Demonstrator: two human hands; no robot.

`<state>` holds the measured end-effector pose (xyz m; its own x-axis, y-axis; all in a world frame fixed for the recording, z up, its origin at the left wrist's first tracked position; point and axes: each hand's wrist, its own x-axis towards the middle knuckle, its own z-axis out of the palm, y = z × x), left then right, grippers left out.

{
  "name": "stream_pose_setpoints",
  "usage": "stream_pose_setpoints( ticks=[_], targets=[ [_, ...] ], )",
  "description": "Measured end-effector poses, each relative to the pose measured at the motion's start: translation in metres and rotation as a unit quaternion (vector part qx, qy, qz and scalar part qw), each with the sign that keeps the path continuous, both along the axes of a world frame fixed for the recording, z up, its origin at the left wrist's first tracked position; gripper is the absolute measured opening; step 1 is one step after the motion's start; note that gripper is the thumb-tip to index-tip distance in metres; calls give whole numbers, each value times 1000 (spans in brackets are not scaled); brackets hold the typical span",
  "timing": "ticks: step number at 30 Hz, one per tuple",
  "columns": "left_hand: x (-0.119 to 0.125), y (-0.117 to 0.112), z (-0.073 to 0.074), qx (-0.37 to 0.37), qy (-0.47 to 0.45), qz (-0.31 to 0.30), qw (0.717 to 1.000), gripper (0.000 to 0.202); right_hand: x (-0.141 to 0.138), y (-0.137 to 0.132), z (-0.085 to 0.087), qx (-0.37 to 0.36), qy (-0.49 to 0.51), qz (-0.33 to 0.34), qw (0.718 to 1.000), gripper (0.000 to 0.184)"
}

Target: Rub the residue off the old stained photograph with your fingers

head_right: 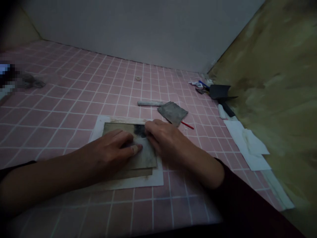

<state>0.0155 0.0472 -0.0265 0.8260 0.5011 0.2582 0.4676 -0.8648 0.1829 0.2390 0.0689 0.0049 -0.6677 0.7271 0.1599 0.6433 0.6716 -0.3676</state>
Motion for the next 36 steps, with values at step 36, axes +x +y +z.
stream_pose_setpoints(
  ticks=[36],
  targets=[
    [1,1,-1,2,-6,5,1000,19,-5,2,-4,0,25,47,999,11]
  ],
)
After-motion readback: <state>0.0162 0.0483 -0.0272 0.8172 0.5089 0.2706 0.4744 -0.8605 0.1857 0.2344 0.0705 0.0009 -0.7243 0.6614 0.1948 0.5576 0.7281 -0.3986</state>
